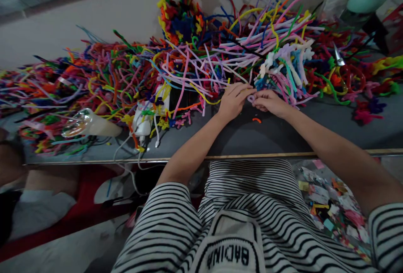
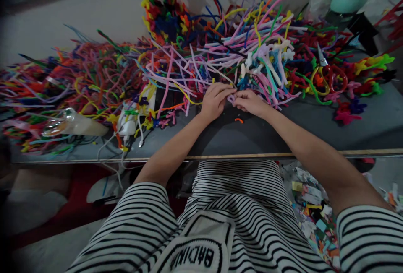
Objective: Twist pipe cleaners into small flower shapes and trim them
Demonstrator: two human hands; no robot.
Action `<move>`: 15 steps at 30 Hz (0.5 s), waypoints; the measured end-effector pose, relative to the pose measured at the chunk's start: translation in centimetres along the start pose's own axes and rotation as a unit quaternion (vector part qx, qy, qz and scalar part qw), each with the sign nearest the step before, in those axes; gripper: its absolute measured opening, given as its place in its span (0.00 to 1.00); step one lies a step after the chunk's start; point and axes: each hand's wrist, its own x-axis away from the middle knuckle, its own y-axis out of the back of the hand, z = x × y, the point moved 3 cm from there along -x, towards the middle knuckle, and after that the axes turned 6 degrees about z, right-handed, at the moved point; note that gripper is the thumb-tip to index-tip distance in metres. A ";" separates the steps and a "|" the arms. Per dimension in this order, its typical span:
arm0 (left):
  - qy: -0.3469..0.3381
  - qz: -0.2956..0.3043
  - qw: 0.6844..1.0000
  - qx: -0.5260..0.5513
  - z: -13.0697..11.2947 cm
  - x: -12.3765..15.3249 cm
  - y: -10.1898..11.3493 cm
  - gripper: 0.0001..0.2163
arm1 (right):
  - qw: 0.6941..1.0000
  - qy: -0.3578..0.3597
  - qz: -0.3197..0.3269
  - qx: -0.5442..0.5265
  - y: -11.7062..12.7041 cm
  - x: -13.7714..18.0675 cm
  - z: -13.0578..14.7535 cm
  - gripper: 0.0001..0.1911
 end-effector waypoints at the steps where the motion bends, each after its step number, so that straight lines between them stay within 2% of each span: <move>1: -0.011 0.007 1.000 0.007 0.2 0.0 -0.1 0.19 | 1.000 -0.009 0.009 0.001 -0.1 0.0 -0.1 0.11; 9: -0.060 -0.018 0.998 0.015 0.4 0.2 0.4 0.17 | 0.997 0.024 0.049 -0.048 0.2 0.2 0.2 0.10; 15: -0.099 -0.036 0.994 0.008 0.6 0.4 0.9 0.14 | 0.996 0.041 0.072 -0.043 0.6 0.3 0.2 0.15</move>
